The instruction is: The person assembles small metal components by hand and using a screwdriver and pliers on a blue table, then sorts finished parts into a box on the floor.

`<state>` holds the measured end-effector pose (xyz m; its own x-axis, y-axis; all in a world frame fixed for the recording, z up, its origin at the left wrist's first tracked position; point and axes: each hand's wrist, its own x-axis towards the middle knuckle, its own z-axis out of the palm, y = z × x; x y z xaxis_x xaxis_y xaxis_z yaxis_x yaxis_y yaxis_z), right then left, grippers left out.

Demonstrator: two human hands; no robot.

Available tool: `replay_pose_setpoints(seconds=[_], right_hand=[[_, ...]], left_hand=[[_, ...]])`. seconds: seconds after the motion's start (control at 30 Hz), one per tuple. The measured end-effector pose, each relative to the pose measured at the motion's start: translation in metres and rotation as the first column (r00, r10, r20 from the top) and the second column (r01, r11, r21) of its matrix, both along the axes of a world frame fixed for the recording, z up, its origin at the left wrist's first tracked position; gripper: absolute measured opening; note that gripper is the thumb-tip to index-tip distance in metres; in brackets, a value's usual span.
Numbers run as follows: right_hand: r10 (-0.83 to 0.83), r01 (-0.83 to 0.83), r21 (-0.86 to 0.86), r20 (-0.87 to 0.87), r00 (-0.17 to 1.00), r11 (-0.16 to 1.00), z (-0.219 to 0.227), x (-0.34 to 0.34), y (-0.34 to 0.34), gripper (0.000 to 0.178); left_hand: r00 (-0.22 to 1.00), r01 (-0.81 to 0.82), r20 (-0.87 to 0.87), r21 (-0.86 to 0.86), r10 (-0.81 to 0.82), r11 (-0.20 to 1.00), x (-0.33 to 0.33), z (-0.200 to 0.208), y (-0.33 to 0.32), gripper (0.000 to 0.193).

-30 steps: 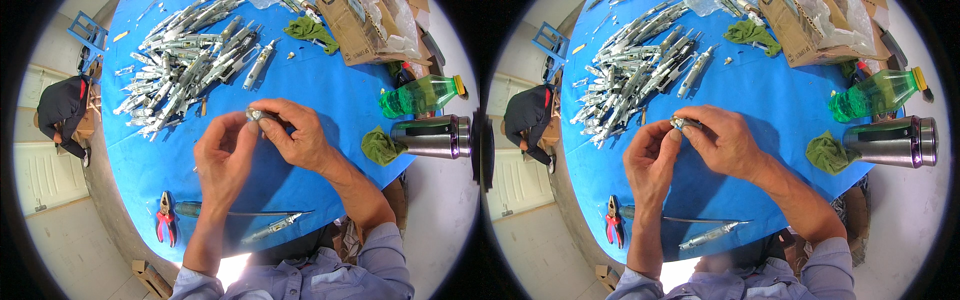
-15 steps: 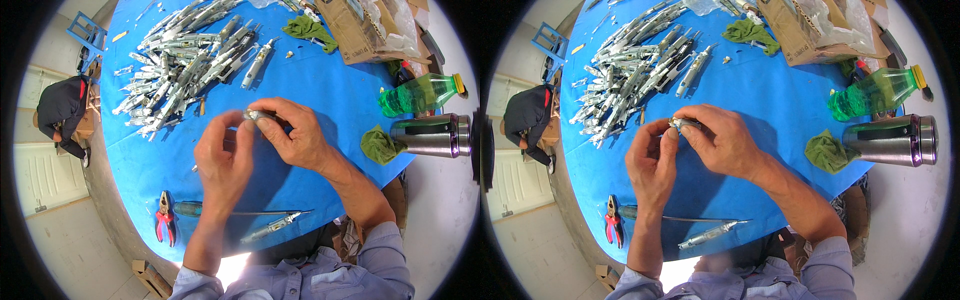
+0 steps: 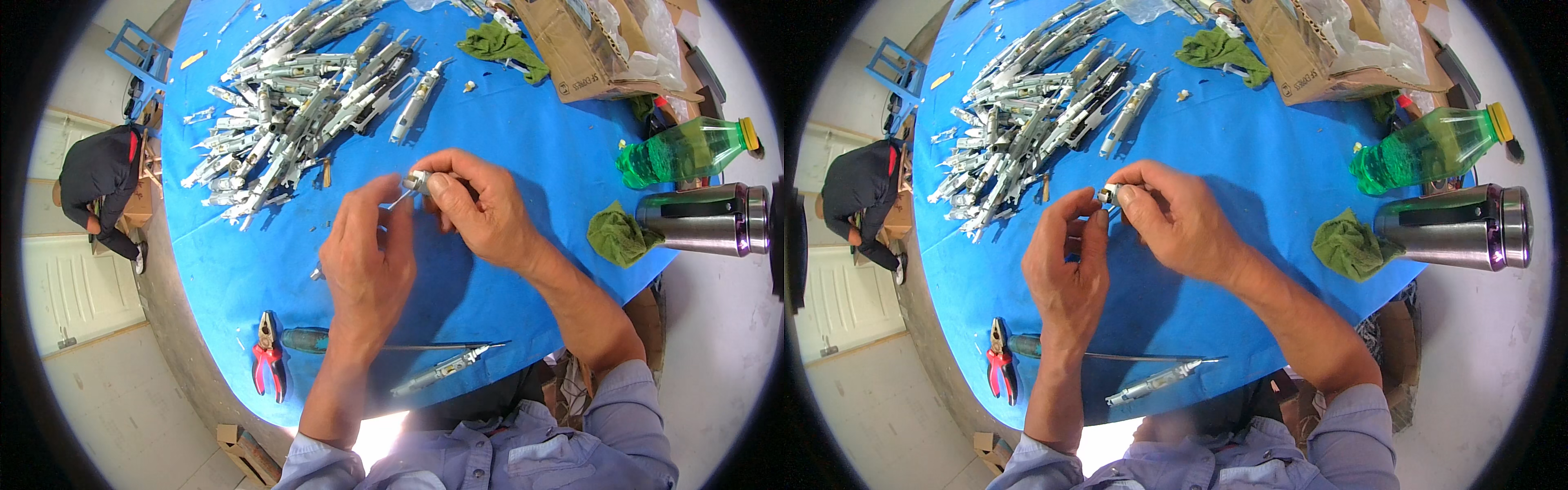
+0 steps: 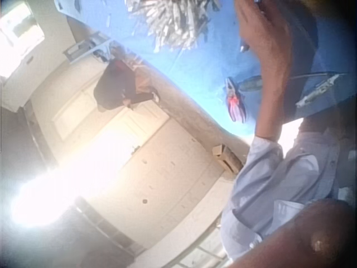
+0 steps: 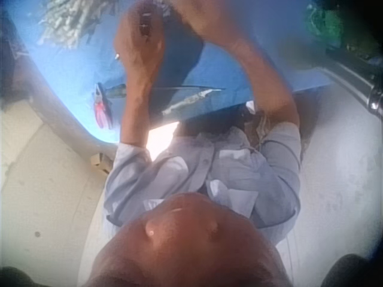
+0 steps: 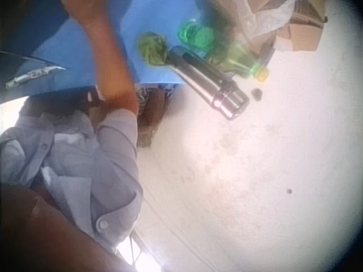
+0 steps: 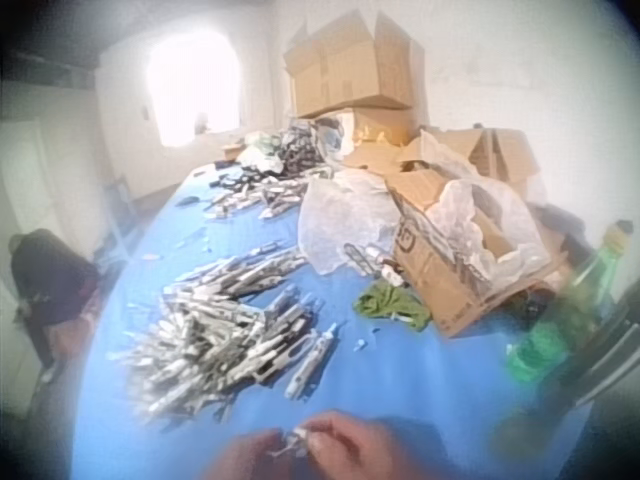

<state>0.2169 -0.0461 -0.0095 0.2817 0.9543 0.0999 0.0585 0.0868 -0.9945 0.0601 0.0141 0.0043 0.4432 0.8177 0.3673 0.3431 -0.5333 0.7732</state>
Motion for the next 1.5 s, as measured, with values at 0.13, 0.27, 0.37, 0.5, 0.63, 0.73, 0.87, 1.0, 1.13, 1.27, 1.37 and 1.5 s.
replay_pose_setpoints(seconds=[0.13, 0.27, 0.37, 0.5, 0.63, 0.73, 0.87, 1.0, 1.13, 1.27, 1.37, 1.5], right_hand=[[0.073, -0.078, -0.05, -0.091, 0.993, 0.996, 0.006, 0.004, -0.001, 0.025], [0.107, -0.118, -0.067, -0.15, 0.983, 0.991, 0.008, 0.006, -0.003, 0.027], [0.113, -0.117, -0.037, -0.098, 0.989, 0.992, 0.007, 0.004, -0.002, 0.027], [0.09, -0.09, 0.001, -0.081, 0.993, 0.996, 0.005, 0.003, -0.001, 0.025], [0.085, -0.084, 0.022, -0.047, 0.995, 0.996, 0.003, 0.003, 0.0, 0.023], [0.079, -0.079, 0.012, -0.04, 0.996, 0.997, 0.003, 0.004, 0.0, 0.023], [0.095, -0.095, 0.005, -0.035, 0.995, 0.995, 0.001, 0.003, 0.0, 0.023], [0.084, -0.084, 0.01, -0.023, 0.996, 0.996, -0.002, 0.002, 0.0, 0.022], [0.048, -0.05, 0.048, 0.049, 0.998, 0.998, -0.002, 0.001, 0.001, 0.02], [0.024, -0.031, 0.085, 0.081, 0.996, 0.996, -0.002, -0.002, 0.001, 0.019], [0.012, -0.019, 0.106, 0.067, 0.998, 0.994, -0.004, -0.004, 0.001, 0.02], [-0.023, 0.009, 0.157, 0.084, 0.996, 0.988, -0.007, -0.005, 0.003, 0.022]], left_hand=[[0.999, 0.03, 0.028, -0.066, -0.028, 0.997, -0.002, -0.001, 0.0, 0.022], [0.994, 0.075, 0.108, -0.388, -0.036, 0.919, -0.006, 0.004, 0.002, 0.022], [0.966, 0.166, 0.253, -0.475, -0.047, 0.864, -0.007, 0.006, 0.003, 0.023], [0.958, 0.183, 0.284, -0.534, -0.029, 0.825, -0.009, 0.005, 0.006, 0.024], [0.952, 0.2, 0.307, -0.597, -0.009, 0.777, -0.01, 0.007, 0.007, 0.024], [0.951, 0.199, 0.308, -0.606, -0.004, 0.77, -0.009, 0.007, 0.007, 0.024], [0.96, 0.172, 0.279, -0.618, 0.01, 0.767, -0.009, 0.01, 0.006, 0.023], [0.963, 0.165, 0.271, -0.606, 0.007, 0.778, -0.007, 0.011, 0.005, 0.022], [0.962, 0.156, 0.273, -0.566, 0.006, 0.81, -0.006, 0.009, 0.004, 0.018], [0.966, 0.144, 0.259, -0.548, 0.004, 0.824, -0.01, 0.002, 0.007, 0.024], [0.966, 0.133, 0.257, -0.526, 0.008, 0.84, -0.009, 0.002, 0.006, 0.026], [0.97, 0.109, 0.241, -0.522, 0.023, 0.846, -0.005, 0.006, 0.004, 0.026]])
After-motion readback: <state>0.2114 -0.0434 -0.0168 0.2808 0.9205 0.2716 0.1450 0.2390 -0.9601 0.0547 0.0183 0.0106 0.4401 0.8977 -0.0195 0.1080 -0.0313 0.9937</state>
